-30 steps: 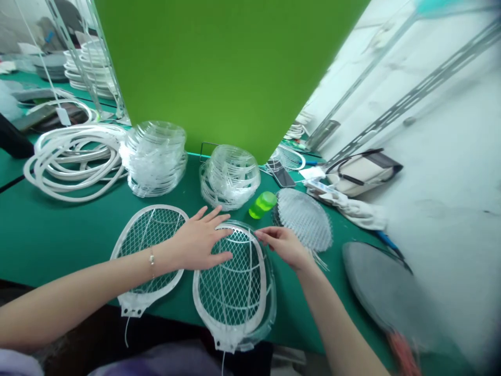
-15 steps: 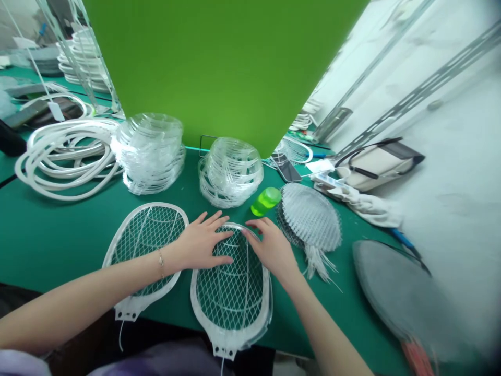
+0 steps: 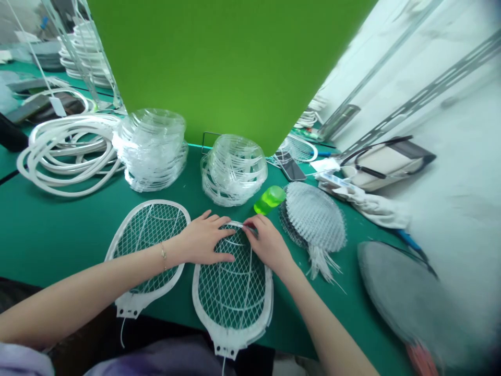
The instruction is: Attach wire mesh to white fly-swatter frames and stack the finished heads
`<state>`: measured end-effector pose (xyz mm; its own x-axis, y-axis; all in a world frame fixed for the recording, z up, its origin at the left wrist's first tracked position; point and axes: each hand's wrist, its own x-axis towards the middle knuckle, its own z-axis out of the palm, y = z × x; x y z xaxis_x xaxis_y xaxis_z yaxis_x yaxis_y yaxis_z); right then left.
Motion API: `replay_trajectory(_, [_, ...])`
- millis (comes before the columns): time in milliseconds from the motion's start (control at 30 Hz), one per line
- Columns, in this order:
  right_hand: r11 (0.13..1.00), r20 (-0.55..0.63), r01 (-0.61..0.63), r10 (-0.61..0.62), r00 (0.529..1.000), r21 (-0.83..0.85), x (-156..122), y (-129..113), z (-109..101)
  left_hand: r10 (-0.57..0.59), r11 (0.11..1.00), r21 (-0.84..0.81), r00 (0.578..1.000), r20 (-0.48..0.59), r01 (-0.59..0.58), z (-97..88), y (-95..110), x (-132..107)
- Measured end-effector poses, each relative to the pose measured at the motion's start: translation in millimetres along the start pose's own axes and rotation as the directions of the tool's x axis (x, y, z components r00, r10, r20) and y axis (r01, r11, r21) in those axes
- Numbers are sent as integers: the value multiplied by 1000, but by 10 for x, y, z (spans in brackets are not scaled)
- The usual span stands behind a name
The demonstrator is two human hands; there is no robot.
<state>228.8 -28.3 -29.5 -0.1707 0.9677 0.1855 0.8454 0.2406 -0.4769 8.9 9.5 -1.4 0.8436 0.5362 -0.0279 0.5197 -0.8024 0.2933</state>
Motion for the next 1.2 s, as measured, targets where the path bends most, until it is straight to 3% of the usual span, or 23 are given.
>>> replay_trajectory(233, [999,-68,-34,32,997,-22,-36,-8,83,9,1000,-2,1000,11,-9,-35,46,22])
replay_trajectory(433, [994,-22,-3,1,1000,-108,-11,-22,11,61,998,-24,998,16,-60,1,39,44])
replay_trajectory(667, [1000,-34,-18,18,999,-3,10,7,15,56,998,-22,998,-1,-56,91,2,16])
replay_trajectory(800, [999,-60,-42,41,997,-6,-7,2,41,76,997,-24,997,-8,-76,68,-1,10])
replay_trajectory(1033, [998,12,-64,64,998,10,43,5,-19,101,994,-36,995,1,-101,37,7,42])
replay_trajectory(1200, [997,-38,-74,74,997,-8,24,-3,24,107,994,-22,994,-9,-108,53,-3,46])
